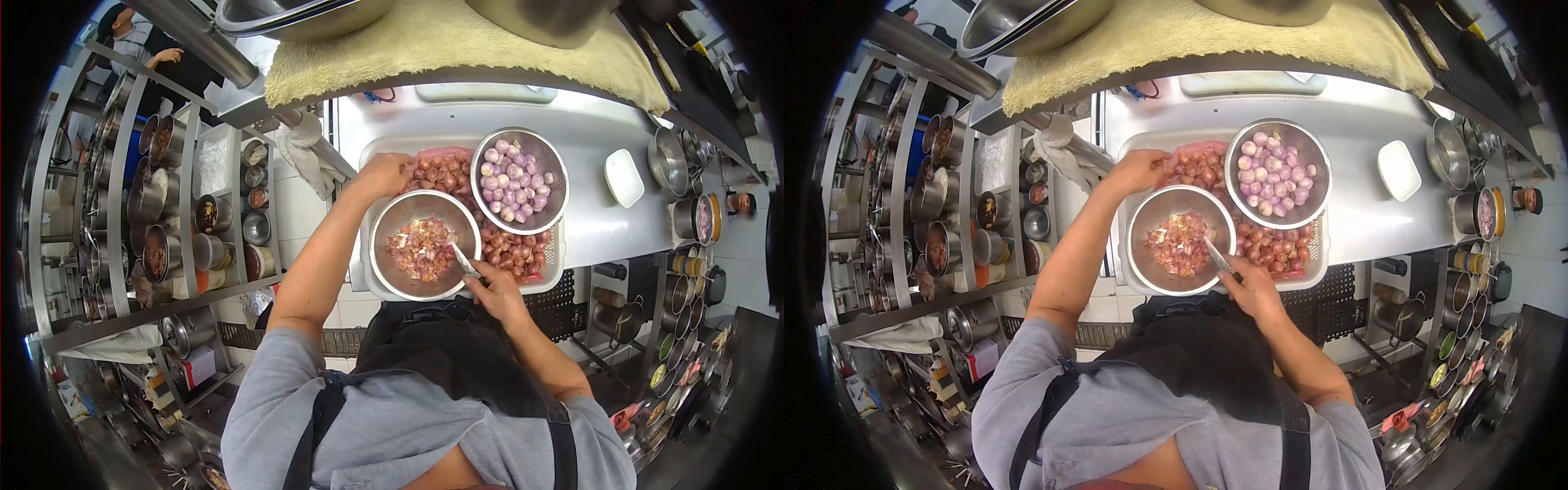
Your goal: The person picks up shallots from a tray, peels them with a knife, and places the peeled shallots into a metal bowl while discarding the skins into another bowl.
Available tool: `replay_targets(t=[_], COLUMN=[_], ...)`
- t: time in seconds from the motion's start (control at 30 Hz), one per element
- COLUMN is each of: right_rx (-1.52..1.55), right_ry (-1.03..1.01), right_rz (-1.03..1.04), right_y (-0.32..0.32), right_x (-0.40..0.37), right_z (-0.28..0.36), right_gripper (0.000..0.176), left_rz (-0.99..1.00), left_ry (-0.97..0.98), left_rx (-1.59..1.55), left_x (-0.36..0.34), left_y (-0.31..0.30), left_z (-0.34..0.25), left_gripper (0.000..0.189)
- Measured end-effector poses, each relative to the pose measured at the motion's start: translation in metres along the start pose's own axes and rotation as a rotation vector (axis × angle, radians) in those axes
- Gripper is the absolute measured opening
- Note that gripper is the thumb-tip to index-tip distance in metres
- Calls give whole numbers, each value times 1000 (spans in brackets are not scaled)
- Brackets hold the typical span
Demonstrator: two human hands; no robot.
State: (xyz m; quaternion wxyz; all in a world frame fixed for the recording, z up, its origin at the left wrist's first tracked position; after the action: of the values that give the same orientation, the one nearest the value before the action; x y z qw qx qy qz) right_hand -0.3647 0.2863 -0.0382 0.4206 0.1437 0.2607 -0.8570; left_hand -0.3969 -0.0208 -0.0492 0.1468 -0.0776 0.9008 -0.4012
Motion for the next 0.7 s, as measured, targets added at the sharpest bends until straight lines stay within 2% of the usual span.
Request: replay_targets(t=[0.07,0.1,0.13,0.2,0.23,0.27,0.33,0.47,0.6,0.67,0.7], right_rx=[146,277,276,419,486,451,406,349,393,404,420], right_ry=[-10,17,29,102,98,85,76,91,92,89,85], right_rz=[-24,-30,-24,-104,-126,-133,-166,-171,-189,-205,-217], right_y=[4,3,-2,-22,-30,-41,-53,-59,-56,-54,-54], right_x=[2,0,-4,-16,-21,-28,-35,-38,-39,-40,-40], right_z=[-9,-11,-6,-1,-3,-1,-5,-1,-4,-6,-7], right_gripper=[34,31,31,31,32,31,30,32,33,31,29], left_rz=[333,368,377,148,24,31,-131,-252,-153,-12,-21], left_ry=[109,103,97,105,44,30,-4,56,84,67,100], left_rx=[212,290,281,113,31,24,-211,-156,-64,35,29], left_x=[2,4,2,-4,-12,-16,-24,-28,-15,-11,-12], left_y=[15,24,26,15,-2,-9,-29,-44,-12,10,19], left_z=[-12,-4,4,24,18,16,19,1,3,1,-3], left_gripper=[31,28,28,27,26,26,26,24,26,26,23])
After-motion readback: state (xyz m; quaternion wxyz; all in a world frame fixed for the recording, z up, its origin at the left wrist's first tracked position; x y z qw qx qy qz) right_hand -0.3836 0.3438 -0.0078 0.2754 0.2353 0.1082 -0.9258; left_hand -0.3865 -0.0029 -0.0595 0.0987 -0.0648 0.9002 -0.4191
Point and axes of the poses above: each hand's wrist, its own x-axis towards the middle knuckle, its own y-axis out of the palm, z = x × y, the point moved 5 cm from there along x, towards the middle knuckle, and after that the axes turned 4 degrees about y, right-handed, at the moved point
